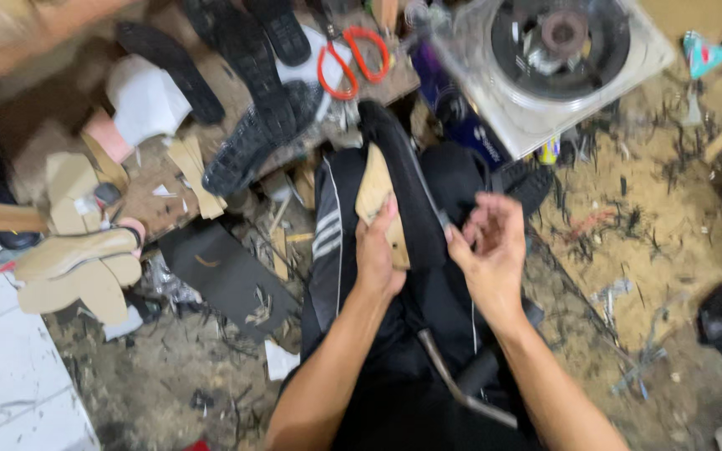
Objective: The person compares two black shoe soles, then places a sole onto a shoe last. They press the sole into place and use a curved metal tool to hammer and secure the sole along the edges of the last.
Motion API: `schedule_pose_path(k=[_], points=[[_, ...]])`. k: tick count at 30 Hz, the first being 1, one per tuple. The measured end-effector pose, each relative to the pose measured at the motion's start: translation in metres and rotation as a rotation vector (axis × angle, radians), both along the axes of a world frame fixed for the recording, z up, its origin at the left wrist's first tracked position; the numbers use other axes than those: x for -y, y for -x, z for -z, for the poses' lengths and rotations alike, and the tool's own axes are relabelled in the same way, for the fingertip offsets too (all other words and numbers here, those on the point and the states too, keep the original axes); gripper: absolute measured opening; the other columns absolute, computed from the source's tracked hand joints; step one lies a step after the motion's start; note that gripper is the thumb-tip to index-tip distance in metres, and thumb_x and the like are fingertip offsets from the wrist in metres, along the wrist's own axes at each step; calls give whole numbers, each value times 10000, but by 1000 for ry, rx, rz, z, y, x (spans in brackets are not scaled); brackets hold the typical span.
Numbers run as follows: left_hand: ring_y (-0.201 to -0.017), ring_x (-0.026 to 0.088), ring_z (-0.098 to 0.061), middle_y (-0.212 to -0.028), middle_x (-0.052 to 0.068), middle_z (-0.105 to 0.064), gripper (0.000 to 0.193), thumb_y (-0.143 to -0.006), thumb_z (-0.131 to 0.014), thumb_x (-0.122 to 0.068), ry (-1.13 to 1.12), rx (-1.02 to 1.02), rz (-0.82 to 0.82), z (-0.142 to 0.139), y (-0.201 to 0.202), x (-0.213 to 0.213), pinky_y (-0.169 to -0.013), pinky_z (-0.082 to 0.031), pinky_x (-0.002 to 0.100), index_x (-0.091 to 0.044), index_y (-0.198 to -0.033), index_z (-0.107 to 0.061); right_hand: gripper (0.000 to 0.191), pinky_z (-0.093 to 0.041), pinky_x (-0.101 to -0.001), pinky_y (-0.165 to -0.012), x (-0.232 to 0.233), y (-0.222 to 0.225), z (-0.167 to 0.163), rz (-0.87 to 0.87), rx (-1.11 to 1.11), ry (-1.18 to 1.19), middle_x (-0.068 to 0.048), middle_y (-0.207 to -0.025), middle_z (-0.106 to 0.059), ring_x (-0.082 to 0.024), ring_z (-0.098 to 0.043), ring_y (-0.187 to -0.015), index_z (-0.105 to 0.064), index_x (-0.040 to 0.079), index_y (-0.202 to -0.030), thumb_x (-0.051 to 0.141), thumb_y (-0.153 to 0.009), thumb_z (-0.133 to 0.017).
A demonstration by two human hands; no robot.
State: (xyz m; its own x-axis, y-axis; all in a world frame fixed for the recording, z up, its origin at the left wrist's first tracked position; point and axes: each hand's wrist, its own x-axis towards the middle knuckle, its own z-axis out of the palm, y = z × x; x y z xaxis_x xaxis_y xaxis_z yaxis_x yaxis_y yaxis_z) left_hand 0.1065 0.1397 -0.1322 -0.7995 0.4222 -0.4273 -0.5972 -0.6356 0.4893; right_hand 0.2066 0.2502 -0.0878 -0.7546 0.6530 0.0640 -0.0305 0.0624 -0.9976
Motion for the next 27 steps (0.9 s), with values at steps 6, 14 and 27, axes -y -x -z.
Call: schedule_pose_path(k=[6,14,27], points=[[-1063,233,-686,-1195,82,-686,388,-1006,-639,-195,-25,33,-15,-1,-2,0,-912,-584,428,-19,-1349,-593,560,-448,-203,-765,-1,1,4,2,31,-50,1,-1016,-499,-71,-492,-855,-480,53,-1305,-120,-853,-763],[-1095,194,-702,-1230,50,-701,411,-966,-632,-174,25,65,-39,6,-1,-2,-935,-592,392,-50,-1356,-593,550,-469,-208,-812,0,1,1,-34,-43,16,2,-1073,-484,-71,-496,-877,-476,51,-1295,-111,-847,-751],[-1029,217,-698,-1167,72,-699,381,-1004,-633,-202,62,12,-6,-5,-2,1,-875,-592,401,-35,-1345,-598,522,-450,-204,-756,1,9,-5,-4,34,-22,10,-994,-485,-65,-485,-839,-493,50,-1283,-96,-862,-765]])
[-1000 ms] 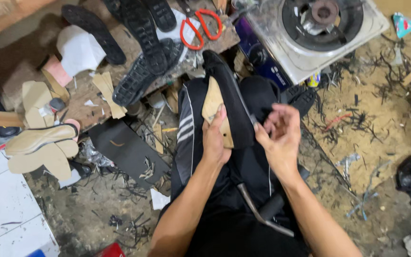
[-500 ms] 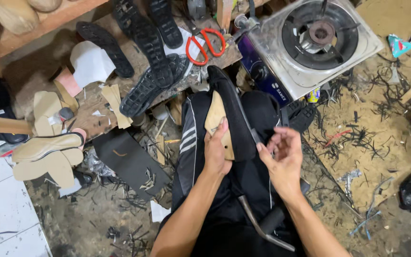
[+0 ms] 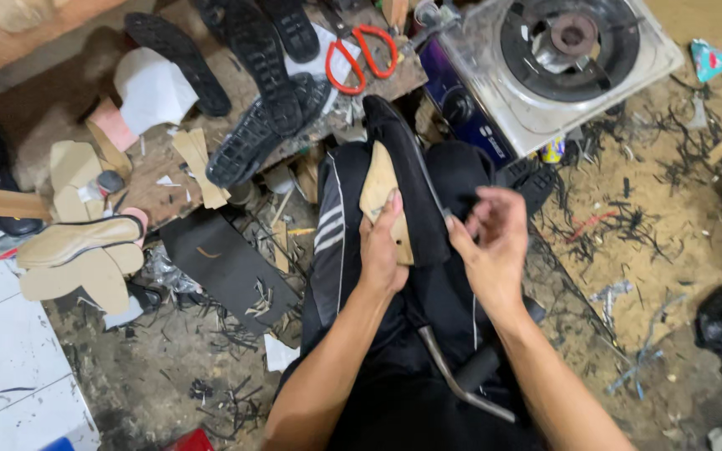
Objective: The person compares two black shoe soles, then places a sole onto a shoe last. They press the sole into place and use a curved metal tool to hammer and secure the sole along the edges of the last.
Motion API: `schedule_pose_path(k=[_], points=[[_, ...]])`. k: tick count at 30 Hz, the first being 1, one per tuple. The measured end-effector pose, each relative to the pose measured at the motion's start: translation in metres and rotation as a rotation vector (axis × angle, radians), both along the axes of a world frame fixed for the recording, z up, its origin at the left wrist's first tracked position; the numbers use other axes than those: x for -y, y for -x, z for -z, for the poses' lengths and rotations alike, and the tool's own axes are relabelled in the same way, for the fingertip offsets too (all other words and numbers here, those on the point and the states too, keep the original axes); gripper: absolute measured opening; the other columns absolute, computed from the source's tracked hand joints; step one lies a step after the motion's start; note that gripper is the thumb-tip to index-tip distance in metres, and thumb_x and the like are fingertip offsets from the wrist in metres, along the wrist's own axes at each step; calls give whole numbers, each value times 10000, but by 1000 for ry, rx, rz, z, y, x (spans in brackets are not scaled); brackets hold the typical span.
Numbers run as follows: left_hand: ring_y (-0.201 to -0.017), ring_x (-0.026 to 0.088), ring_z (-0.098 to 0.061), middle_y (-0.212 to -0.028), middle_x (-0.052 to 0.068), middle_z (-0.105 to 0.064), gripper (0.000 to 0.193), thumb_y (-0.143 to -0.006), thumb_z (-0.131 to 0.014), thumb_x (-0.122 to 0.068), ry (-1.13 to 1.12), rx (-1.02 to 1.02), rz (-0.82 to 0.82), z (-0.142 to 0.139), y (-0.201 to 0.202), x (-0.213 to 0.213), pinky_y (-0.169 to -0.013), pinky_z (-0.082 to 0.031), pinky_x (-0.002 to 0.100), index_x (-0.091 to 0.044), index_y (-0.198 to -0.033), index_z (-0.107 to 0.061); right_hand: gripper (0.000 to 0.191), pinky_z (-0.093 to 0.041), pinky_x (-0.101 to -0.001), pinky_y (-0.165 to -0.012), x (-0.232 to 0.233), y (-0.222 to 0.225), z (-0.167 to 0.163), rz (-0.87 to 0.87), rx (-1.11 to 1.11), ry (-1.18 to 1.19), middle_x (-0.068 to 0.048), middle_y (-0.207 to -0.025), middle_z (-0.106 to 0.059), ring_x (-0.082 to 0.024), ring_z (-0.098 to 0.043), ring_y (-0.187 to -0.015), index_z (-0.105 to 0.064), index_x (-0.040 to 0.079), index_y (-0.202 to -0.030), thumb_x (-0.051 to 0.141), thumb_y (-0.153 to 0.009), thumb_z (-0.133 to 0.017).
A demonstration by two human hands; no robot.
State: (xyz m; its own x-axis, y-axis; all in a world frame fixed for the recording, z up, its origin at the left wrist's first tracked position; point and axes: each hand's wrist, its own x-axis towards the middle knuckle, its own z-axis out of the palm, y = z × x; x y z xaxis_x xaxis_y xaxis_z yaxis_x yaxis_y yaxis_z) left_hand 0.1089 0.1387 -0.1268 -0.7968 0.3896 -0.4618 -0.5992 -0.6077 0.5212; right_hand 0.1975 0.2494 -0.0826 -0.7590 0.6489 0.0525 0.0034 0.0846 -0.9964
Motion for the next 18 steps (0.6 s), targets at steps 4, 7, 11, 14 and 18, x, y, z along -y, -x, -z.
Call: schedule_pose_path(k=[4,7,11,14,18], points=[[-1023,201,-714,-1167,61,-712,378,-982,-630,-203,-16,1,-3,3,2,0,-870,-599,383,-63,-1332,-606,514,-447,-189,-727,-2,-3,6,-9,38,-8,22,-949,-464,-52,-466,-792,-499,60,-1273,-77,-856,-767],[-1028,202,-710,-1169,61,-706,371,-980,-640,-189,-16,-14,-12,9,3,0,-873,-604,388,-54,-1325,-615,513,-455,-184,-761,0,-8,-1,-14,14,29,36,-994,-473,-49,-472,-814,-506,45,-1240,-99,-819,-762],[-1042,228,-702,-1183,91,-701,380,-1002,-643,-215,-18,-3,10,12,1,0,-891,-587,408,-24,-1330,-616,444,-443,-202,-737,-6,15,-16,-14,41,6,12,-976,-494,-62,-488,-819,-530,29,-1249,-84,-880,-749],[-1123,186,-714,-1272,55,-710,404,-968,-629,-187,-64,46,14,4,6,1,-979,-576,375,-50,-1349,-625,313,-481,-247,-806,-22,30,-27,-49,-140,142,-27,-1004,-549,-107,-533,-881,-562,10,-1280,-62,-987,-647],[-1050,255,-713,-1200,127,-709,386,-1034,-559,-309,-162,91,165,-16,8,13,-941,-576,436,-47,-1312,-615,265,-506,-298,-795,-34,-3,-33,-120,-329,396,-61,-979,-580,-152,-554,-847,-545,23,-1314,-23,-1055,-517]])
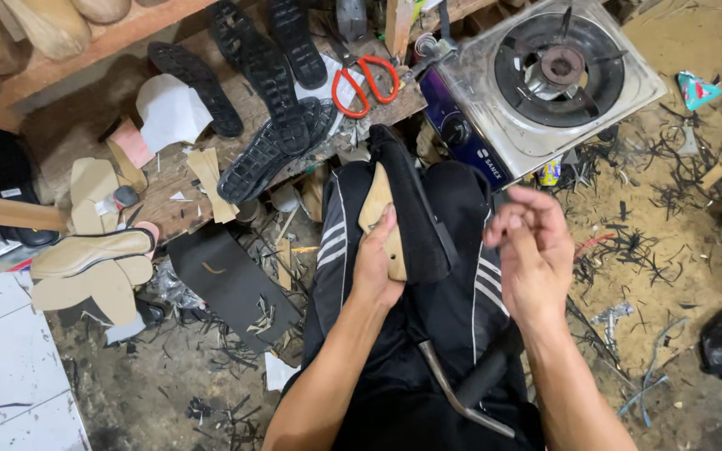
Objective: The person compares two black shoe soles, then places a sole onto a shoe last. They press the sole into place and use a curved metal tool to hammer and secure the sole along the edges of the last.
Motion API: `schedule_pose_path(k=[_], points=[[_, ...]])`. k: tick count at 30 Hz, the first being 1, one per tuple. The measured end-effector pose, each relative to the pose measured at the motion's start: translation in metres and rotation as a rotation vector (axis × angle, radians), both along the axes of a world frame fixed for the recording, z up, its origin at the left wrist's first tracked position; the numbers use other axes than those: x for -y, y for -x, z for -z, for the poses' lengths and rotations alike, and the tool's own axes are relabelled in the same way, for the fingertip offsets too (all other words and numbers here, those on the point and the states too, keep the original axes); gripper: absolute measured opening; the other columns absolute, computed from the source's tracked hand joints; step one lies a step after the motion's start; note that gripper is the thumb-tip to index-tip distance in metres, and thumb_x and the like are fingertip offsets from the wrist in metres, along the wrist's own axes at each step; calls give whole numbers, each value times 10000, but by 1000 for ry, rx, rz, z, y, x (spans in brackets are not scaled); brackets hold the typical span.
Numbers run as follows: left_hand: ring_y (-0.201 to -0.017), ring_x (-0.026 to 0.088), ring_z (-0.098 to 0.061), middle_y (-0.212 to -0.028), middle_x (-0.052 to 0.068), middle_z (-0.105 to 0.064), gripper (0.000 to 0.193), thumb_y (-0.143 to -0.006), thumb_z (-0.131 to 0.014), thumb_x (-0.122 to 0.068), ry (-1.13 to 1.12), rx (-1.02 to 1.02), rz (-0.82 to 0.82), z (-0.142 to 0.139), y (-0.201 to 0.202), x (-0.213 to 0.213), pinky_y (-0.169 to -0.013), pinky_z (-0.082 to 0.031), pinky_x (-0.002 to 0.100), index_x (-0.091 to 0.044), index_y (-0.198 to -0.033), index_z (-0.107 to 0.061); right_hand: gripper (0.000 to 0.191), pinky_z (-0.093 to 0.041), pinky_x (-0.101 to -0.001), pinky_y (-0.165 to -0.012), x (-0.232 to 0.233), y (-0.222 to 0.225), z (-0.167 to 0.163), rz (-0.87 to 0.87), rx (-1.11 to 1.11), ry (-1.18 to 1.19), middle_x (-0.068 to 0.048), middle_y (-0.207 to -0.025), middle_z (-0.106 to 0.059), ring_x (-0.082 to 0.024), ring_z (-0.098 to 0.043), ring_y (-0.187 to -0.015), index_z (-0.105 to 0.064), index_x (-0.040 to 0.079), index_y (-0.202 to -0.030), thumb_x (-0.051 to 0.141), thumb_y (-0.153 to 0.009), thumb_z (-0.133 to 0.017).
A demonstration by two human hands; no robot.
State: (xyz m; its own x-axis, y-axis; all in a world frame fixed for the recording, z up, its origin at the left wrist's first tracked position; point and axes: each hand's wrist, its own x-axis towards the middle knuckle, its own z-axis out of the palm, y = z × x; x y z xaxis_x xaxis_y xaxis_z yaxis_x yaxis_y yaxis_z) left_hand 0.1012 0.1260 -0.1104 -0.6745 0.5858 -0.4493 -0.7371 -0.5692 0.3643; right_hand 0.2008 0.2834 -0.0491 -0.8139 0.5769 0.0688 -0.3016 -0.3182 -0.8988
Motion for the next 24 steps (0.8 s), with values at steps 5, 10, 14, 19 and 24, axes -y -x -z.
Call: schedule_pose_path(k=[5,10,14,19,24], points=[[-1040,282,-718,-1148,188,-726,426,-1055,-503,-383,-86,40,56,-23,-6,8,-936,-585,443,-38,-1278,-616,201,-474,-301,-644,11,-32,5,-114,-99,228,-101,-798,-572,-157,-530,-690,-558,-54,-1311,-84,-1114,-588],[-1037,268,-717,-1164,182,-718,409,-1079,-502,-357,-105,-36,34,-37,-12,8,-929,-589,435,-26,-1297,-603,459,-548,-317,-906,27,-41,-5,48,143,-327,-73,-1112,-606,-149,-607,-1034,-464,65,-1340,4,-929,-657],[-1029,249,-718,-1183,179,-719,395,-1068,-496,-325,-87,-124,-5,-40,-22,6,-919,-594,412,-29,-1311,-595,424,-502,-306,-996,36,-40,-5,-26,263,-349,-98,-1219,-654,-150,-617,-1087,-552,16,-1359,50,-948,-649],[-989,196,-700,-1130,103,-691,336,-1042,-596,-189,37,-205,-114,-18,-41,7,-868,-583,367,-11,-1328,-593,254,-514,-305,-952,40,-24,9,126,278,-123,-93,-1093,-692,-158,-634,-1000,-638,-16,-1292,71,-1054,-622],[-1039,124,-677,-1150,54,-688,352,-982,-672,-102,122,-242,-210,26,-46,6,-947,-543,294,-7,-1313,-599,209,-556,-319,-888,36,-31,6,183,108,-72,-20,-819,-605,-143,-630,-801,-643,-11,-1240,105,-1077,-581]])
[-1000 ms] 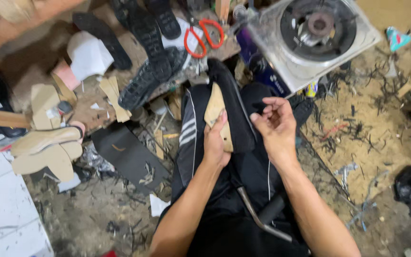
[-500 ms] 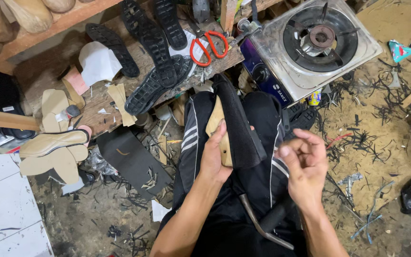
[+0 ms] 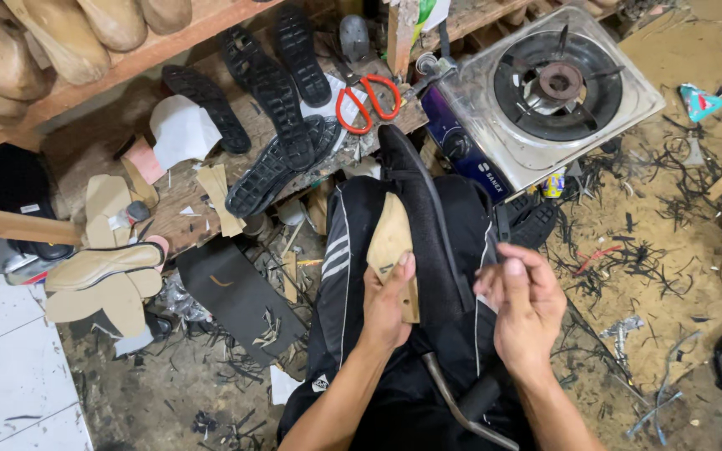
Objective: The person compares two black shoe soles, then places a sole onto a shoe last. They press the sole into place and use a curved metal tool to hammer and secure the sole along the edges of the last.
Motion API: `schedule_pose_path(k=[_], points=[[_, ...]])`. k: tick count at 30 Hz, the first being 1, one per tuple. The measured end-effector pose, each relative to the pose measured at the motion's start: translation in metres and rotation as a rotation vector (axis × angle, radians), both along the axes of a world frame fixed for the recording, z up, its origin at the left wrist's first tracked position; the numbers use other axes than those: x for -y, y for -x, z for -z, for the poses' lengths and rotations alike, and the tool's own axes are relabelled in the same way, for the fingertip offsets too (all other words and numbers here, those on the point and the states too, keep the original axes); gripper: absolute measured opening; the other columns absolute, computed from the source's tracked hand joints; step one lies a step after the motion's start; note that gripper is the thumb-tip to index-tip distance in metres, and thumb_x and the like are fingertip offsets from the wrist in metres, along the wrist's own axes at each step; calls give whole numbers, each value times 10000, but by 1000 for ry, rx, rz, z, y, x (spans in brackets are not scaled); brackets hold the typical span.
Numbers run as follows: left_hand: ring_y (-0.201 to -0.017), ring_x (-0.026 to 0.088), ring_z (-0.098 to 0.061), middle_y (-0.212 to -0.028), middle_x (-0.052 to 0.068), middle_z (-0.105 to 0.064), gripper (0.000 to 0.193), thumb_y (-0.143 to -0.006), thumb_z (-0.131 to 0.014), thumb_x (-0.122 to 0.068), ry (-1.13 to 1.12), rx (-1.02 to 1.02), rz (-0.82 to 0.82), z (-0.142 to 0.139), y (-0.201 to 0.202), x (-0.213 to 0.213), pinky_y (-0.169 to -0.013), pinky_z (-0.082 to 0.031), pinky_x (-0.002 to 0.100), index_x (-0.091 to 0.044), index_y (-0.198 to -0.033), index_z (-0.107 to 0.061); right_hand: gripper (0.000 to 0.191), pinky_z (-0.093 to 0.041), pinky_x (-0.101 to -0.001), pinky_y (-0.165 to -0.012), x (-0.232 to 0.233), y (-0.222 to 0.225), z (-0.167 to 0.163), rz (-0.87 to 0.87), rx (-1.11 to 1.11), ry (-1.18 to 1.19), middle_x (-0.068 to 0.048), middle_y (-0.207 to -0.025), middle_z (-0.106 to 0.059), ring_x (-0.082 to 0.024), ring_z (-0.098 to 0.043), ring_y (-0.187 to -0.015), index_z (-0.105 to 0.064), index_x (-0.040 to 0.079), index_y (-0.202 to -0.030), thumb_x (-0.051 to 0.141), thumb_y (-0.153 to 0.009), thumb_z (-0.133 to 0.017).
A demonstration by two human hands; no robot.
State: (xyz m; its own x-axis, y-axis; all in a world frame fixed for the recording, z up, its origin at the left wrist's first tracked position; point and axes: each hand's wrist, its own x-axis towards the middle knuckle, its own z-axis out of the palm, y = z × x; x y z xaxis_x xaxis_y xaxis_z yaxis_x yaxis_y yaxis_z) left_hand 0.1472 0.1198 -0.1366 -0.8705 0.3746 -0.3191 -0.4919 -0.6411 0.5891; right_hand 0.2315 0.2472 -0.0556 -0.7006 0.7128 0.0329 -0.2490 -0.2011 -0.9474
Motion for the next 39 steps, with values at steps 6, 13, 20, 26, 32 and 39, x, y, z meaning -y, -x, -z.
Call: schedule_pose_path(k=[6,13,20,26,32,39], points=[[-1045,135,-701,-1151,68,-700,366,-937,-686,-106,38,37,-1,25,-2,3,-957,-568,290,-20,-1278,-584,264,-566,-306,-880,8,-17,-5,16,120,-298,-54,-845,-656,-135,-639,-802,-574,-13,-1334,57,-1080,-561],[-1058,119,-632,-1252,62,-652,590,-961,-720,-59,76,-136,80,-13,-2,6,-906,-533,251,-18,-1503,-492,326,-564,-282,-871,15,-18,-6,6,141,-347,-93,-1037,-692,-134,-670,-941,-514,-1,-1361,28,-1041,-566],[-1175,80,-592,-1443,66,-570,808,-931,-705,-50,103,-325,155,-52,1,18,-915,-512,210,-58,-1635,-310,354,-464,-244,-769,15,-18,-9,-38,161,-349,-52,-875,-593,-103,-543,-803,-477,21,-1397,5,-1052,-559],[-1138,120,-634,-1346,98,-645,664,-957,-724,-49,78,-171,135,-24,-3,15,-951,-523,243,54,-1560,-466,289,-498,-256,-775,14,-18,-17,-40,68,-268,-37,-865,-580,-101,-548,-787,-449,39,-1334,-15,-1057,-513],[-1056,284,-722,-1198,208,-679,434,-980,-632,-116,-177,-16,157,-25,-6,19,-942,-587,421,19,-1370,-500,257,-474,-255,-723,13,-20,-16,-100,67,-194,-39,-872,-572,-105,-528,-769,-439,41,-1293,-10,-1052,-511],[-1247,284,-587,-1384,197,-570,539,-1043,-559,-136,-34,-96,105,-69,1,16,-1080,-471,418,19,-1526,-374,376,-475,-262,-796,22,-21,-24,-59,166,-283,-45,-941,-581,-124,-548,-861,-492,17,-1295,-23,-969,-675]])
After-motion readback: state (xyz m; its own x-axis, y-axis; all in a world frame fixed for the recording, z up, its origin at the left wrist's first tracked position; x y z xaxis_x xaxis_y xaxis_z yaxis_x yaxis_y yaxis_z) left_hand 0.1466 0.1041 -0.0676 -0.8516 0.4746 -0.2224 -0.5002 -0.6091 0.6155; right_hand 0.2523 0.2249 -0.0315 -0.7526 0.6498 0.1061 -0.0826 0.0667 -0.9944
